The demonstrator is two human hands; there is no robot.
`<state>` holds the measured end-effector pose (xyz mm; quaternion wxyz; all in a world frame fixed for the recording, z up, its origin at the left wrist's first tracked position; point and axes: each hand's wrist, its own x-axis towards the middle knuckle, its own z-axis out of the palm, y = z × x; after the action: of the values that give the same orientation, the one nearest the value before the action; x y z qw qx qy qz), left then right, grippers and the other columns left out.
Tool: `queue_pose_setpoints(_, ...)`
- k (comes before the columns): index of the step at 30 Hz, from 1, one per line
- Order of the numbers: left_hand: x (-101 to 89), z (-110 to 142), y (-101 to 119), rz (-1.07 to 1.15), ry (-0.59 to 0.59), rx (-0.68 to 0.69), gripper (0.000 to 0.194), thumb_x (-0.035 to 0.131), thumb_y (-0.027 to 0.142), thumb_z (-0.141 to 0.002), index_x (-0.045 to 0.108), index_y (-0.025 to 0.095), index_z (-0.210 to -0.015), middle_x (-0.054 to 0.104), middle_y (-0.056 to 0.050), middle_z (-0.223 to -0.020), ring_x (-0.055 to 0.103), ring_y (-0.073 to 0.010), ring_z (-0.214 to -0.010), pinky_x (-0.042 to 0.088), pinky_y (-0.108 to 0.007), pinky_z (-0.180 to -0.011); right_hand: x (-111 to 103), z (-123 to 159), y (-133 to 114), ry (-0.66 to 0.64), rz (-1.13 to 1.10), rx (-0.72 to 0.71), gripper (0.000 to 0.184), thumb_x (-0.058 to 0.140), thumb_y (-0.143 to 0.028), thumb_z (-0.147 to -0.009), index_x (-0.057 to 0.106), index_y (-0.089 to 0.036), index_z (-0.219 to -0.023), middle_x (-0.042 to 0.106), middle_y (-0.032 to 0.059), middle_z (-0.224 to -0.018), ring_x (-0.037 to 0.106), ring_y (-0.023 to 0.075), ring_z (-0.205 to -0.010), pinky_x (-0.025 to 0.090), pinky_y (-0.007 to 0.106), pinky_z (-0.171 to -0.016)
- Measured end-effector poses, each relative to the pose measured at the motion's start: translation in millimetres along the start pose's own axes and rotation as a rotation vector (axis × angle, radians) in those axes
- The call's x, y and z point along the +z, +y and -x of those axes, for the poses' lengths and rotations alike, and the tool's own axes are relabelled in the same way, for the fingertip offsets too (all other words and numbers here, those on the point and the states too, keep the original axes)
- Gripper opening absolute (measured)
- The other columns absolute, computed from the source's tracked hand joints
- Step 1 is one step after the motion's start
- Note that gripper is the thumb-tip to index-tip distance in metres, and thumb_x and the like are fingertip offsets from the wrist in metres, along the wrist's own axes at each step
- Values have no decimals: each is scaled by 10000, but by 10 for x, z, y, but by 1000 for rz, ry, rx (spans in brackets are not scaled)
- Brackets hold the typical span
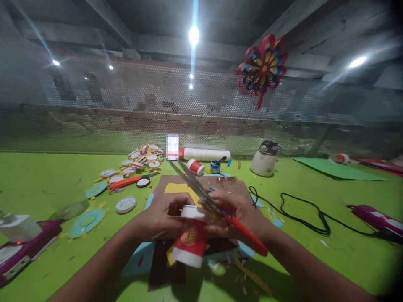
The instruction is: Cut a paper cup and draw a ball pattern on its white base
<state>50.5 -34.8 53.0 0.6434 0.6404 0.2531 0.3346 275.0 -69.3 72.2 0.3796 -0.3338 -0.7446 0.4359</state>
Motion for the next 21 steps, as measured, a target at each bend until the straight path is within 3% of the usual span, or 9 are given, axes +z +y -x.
queue_pose_setpoints(3,14,-74,-81,114,88,11,395,898,328,-599,711,176,-912,704,-70,-906,657,-223,-841,518,-309,-753,126,50,-83,34,15,97,343,831,-255,-689,698,-234,-1004,725,22,-937,699,220,-880,592,355,-780)
queue_pose_setpoints(8,71,-143,-112,224,280,22,439,733,500,-806,656,201,-1119,668,-117,-1157,625,-261,-1101,525,-340,-883,144,55,-130,354,6,66,357,810,-332,-709,683,-222,-1024,727,57,-1027,685,245,-918,580,353,-784)
queue_pose_setpoints(10,122,-148,-117,238,308,19,470,694,530,-833,631,198,-1161,668,-128,-1172,639,-275,-1092,540,-358,-868,123,17,-67,493,-107,26,406,800,-344,-715,643,-213,-1066,716,70,-1048,688,236,-885,576,352,-773)
queue_pose_setpoints(12,202,-153,-128,209,297,30,548,769,499,-777,606,194,-1202,678,-130,-1167,667,-281,-1037,553,-359,-835,117,-35,1,590,-286,-4,448,786,-368,-722,599,-207,-1096,716,65,-1006,693,223,-819,569,360,-753)
queue_pose_setpoints(15,340,-166,-136,88,353,118,649,883,374,-663,579,194,-1208,703,-94,-1093,693,-241,-905,564,-320,-763,148,-95,5,631,-440,29,508,798,-388,-687,563,-209,-1101,719,55,-943,696,230,-772,559,359,-694)
queue_pose_setpoints(18,412,-166,-103,23,457,194,665,898,315,-631,563,199,-1193,710,-60,-1070,691,-212,-866,567,-294,-739,197,-110,-127,665,-331,123,509,800,-419,-664,585,-214,-1078,708,57,-971,687,235,-800,549,344,-667)
queue_pose_setpoints(21,368,-143,-39,87,511,214,653,891,298,-649,558,190,-1201,721,-73,-1094,699,-227,-926,564,-303,-799,216,-95,-243,684,-96,153,471,771,-485,-686,650,-205,-1046,681,77,-1059,672,251,-913,550,360,-764)
